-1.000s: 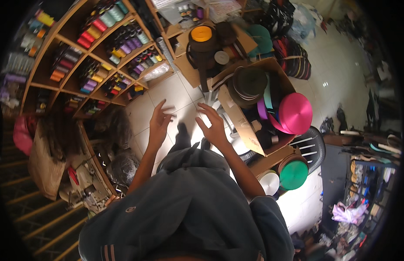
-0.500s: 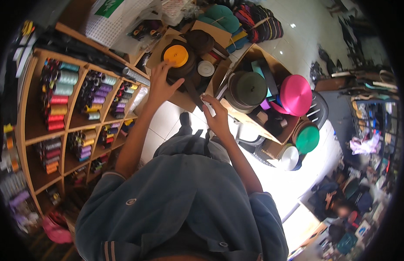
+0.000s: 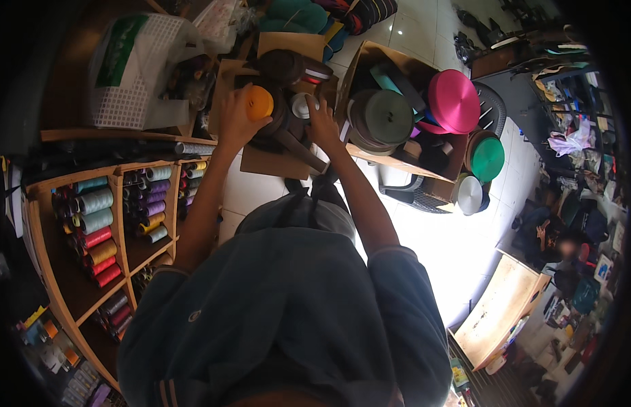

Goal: The person picks up rolls of colored tape and fabric from a chair and a box, carries them to a shelf, and places them onto stacks of similar rolls.

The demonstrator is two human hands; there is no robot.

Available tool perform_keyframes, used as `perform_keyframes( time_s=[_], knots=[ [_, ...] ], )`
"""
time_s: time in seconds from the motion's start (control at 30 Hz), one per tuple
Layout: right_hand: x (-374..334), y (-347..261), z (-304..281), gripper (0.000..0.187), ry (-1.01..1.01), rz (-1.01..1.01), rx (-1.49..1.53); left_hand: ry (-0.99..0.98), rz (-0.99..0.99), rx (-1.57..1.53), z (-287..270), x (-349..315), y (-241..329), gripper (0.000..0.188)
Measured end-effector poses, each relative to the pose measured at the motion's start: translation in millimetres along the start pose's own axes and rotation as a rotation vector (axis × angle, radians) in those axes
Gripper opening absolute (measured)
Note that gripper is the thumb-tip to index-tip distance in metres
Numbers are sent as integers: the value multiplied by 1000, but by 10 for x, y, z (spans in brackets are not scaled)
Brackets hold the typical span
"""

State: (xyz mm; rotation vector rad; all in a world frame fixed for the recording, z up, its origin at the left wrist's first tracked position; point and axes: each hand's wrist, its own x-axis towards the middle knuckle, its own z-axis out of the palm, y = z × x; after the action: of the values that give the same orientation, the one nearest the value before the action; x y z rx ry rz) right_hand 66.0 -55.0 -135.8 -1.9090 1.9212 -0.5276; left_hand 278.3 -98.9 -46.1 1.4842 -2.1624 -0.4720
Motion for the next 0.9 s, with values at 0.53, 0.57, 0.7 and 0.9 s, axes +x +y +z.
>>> perform_keyframes(
  time_s=[0.53,0.57,0.7,0.9],
  knots=[
    [94,137,78,79,28,207,165,-32,-74,-44,32,-1,-38,92],
    [76,120,65,79,37,225,203,-34,-78,-43,41,-13,-59,92],
    [29,148,108,78,141,204,318,-69,-99,-51,37,9,-23,91],
    [-66,146,90,79,187,193,492,70,-16,84,11,222,150,92]
  ],
)
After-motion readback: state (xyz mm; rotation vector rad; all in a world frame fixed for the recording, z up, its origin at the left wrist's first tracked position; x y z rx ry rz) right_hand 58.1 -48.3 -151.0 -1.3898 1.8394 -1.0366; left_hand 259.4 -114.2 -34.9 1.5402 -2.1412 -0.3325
